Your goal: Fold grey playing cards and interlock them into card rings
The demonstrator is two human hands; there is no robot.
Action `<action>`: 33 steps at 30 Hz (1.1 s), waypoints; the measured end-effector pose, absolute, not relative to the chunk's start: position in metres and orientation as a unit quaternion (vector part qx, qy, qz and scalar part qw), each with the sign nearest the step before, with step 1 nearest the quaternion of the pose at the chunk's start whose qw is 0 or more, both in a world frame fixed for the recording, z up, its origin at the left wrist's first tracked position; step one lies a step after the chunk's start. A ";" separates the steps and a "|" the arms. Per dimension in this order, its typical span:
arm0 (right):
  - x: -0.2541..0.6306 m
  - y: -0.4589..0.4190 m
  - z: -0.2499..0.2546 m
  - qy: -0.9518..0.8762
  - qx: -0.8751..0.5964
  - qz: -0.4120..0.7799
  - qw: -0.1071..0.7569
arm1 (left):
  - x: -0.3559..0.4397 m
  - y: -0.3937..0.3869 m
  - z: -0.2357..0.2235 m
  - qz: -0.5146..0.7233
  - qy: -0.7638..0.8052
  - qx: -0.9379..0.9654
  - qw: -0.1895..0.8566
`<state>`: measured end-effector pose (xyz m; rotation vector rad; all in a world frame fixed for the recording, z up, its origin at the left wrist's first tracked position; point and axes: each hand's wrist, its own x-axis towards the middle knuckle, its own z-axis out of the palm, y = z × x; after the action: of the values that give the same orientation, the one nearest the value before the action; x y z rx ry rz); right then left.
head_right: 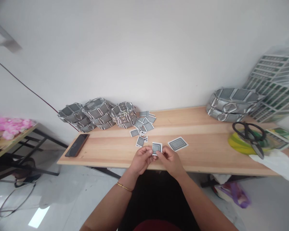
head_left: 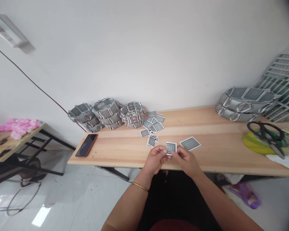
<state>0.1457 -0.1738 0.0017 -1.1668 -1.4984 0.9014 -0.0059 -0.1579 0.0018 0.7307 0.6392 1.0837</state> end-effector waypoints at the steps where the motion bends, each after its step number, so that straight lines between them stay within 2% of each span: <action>1: 0.146 -0.174 0.002 -0.621 -0.485 0.369 0.493 | -0.006 -0.158 0.002 0.496 0.290 0.332 0.748; 33: 0.144 -0.174 0.002 -0.649 -0.486 0.361 0.460 | -0.006 -0.157 0.002 0.502 0.306 0.322 0.742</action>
<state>0.1437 -0.1745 0.0021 -1.1952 -1.5981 0.8891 -0.0063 -0.1568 0.0021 0.7069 0.6707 1.1006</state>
